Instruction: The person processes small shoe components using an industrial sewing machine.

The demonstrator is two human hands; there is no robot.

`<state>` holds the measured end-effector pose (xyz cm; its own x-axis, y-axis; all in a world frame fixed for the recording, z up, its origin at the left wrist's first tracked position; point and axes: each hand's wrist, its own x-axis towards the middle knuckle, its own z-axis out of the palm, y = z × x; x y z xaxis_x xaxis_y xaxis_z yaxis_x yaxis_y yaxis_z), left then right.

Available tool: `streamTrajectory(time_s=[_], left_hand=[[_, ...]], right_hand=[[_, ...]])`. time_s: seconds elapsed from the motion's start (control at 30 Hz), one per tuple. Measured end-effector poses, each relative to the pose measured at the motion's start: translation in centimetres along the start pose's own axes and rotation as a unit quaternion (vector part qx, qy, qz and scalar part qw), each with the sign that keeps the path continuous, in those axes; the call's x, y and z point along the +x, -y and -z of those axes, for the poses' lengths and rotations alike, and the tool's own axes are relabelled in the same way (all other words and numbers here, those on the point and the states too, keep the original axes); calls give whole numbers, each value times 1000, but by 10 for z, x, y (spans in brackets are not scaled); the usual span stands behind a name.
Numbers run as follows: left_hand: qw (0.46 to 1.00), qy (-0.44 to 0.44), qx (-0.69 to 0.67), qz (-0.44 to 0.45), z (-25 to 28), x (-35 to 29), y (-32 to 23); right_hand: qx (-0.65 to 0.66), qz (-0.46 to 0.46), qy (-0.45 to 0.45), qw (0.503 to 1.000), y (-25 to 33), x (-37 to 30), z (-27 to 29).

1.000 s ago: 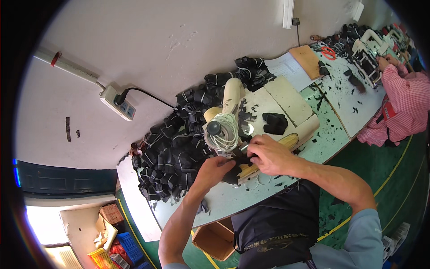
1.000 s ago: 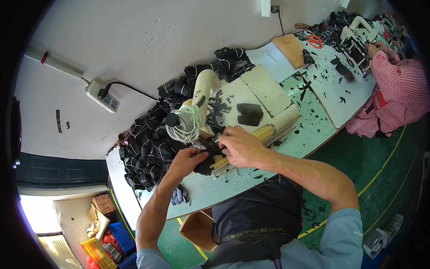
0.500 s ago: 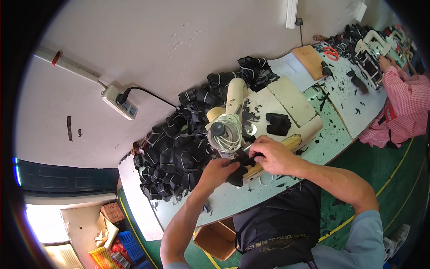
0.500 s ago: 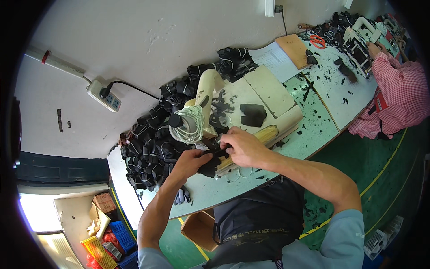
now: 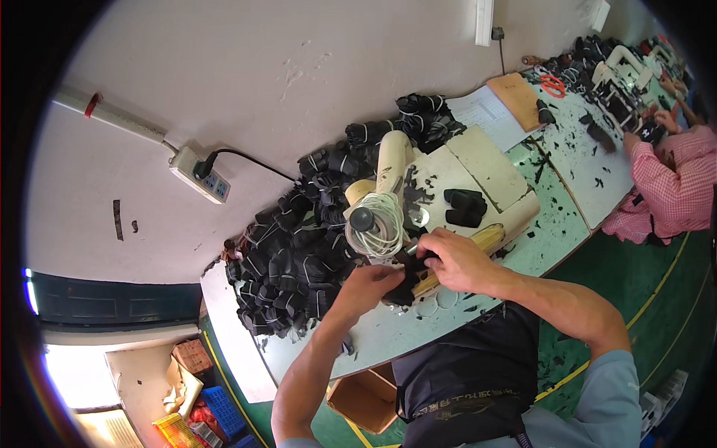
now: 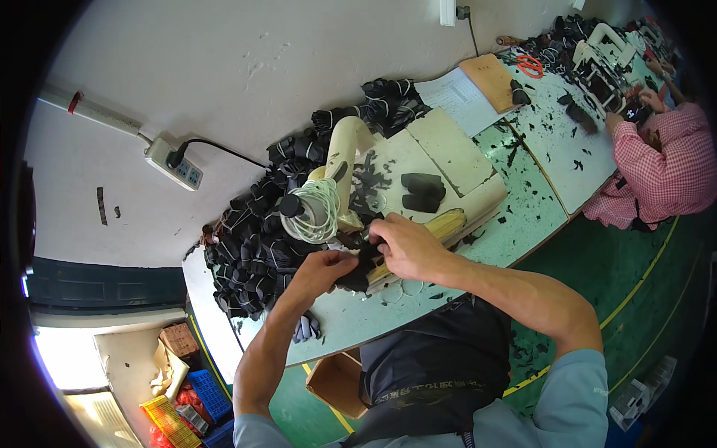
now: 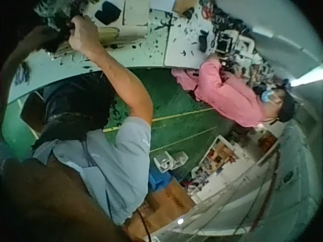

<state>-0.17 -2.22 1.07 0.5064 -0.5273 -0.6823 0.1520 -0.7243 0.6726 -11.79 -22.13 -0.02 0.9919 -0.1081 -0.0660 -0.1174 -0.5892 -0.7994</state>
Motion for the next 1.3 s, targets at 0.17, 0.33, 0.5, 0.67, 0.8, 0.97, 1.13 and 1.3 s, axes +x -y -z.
streamTrajectory(time_s=[0.17, 0.33, 0.5, 0.67, 0.8, 0.97, 1.13, 1.3], left_hand=[[998, -58, 3, -34, 10, -5, 23], [992, -60, 111, -19, 7, 6, 9], [999, 3, -13, -44, 6, 2, 11], [994, -77, 41, -69, 10, 11, 35], [999, -33, -9, -11, -6, 5, -6], [996, -50, -41, -57, 5, -4, 15], [991, -101, -17, -87, -6, 12, 23], [996, -16, -54, -65, 4, -4, 14]], right_hand=[[23, 13, 14, 1000, -17, -8, 7], [21, 19, 41, 999, -4, -2, 8], [47, 3, -13, 999, -17, -2, 0], [31, 13, 49, 998, -12, -7, 9], [36, 22, 6, 999, -8, 0, 0], [75, -49, 35, 995, -4, -4, 12], [23, 35, 10, 999, -10, -4, 5], [91, -66, 3, 994, -8, -3, 3]])
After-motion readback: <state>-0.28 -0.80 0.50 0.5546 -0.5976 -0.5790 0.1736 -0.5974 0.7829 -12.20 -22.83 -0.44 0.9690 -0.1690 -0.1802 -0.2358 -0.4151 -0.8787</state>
